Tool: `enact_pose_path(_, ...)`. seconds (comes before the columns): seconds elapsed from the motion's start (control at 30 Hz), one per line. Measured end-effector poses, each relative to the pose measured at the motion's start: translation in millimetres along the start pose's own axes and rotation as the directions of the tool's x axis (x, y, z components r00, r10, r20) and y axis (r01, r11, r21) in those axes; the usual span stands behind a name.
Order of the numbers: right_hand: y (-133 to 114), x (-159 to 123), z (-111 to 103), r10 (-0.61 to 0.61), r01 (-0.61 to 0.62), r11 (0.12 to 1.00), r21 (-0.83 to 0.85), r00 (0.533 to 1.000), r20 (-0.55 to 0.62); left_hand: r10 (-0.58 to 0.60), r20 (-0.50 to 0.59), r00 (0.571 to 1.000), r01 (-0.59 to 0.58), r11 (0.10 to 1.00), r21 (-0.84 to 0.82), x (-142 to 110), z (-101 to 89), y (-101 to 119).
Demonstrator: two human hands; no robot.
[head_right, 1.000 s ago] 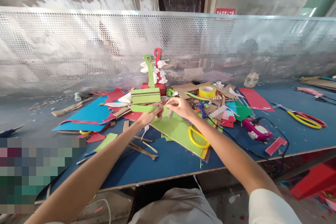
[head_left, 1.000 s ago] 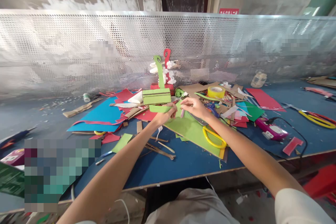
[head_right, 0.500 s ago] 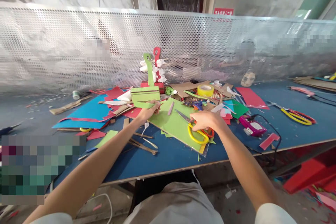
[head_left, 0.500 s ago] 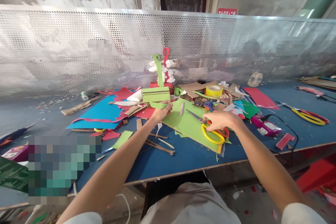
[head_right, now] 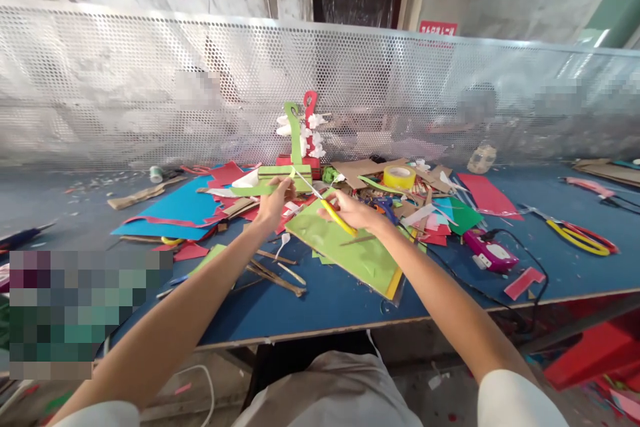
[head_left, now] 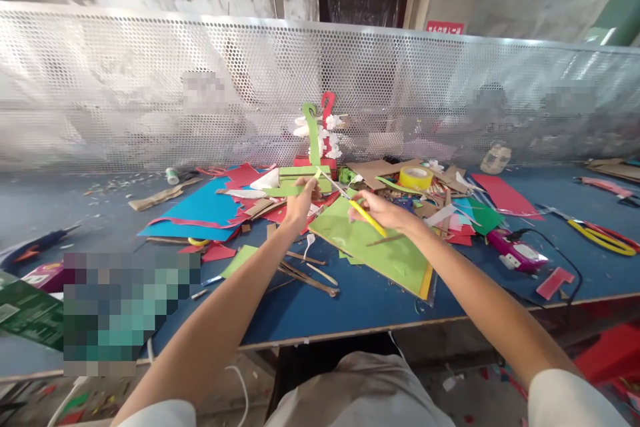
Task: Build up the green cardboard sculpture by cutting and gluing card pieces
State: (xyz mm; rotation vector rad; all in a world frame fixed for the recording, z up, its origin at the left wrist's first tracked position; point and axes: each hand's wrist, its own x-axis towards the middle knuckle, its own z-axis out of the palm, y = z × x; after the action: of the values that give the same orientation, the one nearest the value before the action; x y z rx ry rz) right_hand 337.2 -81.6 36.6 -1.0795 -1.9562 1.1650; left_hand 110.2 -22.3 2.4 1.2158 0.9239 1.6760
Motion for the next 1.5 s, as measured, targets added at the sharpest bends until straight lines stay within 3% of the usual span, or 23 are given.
enact_pose_path(0.13, -2, 0, 6, -0.058, 0.054, 0.994, -0.091, 0.998, -0.039, 0.001, -0.096, 0.995, -0.003, 1.000, -0.019, 3, -1.2, 4)
enact_pose_path(0.27, -8, -20, 0, -0.013, 0.015, 0.993, -0.114, 1.000, 0.016, 0.043, -0.136, 0.990, -0.041, 0.999, 0.012, 3, -0.7, 6)
enact_pose_path(0.4, -9, -27, 3, 0.055, -0.048, 0.995, -0.083, 0.995, 0.079, 0.065, -0.087, 0.994, -0.063, 0.998, 0.019, -3, 5.0, 9)
enact_pose_path(0.63, -6, -18, 19, -0.006, 0.008, 0.999, -0.051, 0.998, 0.056, 0.070, -0.002, 0.998, -0.070, 0.997, 0.018, -13, 18.5, 12)
enact_pose_path(0.83, -14, -21, 22, -0.028, 0.030, 0.998, -0.061, 0.999, 0.029, 0.070, 0.017, 0.997, -0.071, 0.997, 0.013, -16, 20.8, 14)
enact_pose_path(1.5, -6, -20, 23, -0.018, 0.018, 0.999, -0.041, 1.000, -0.005, 0.026, 0.019, 0.999, -0.028, 0.997, 0.074, -20, 21.8, 17)
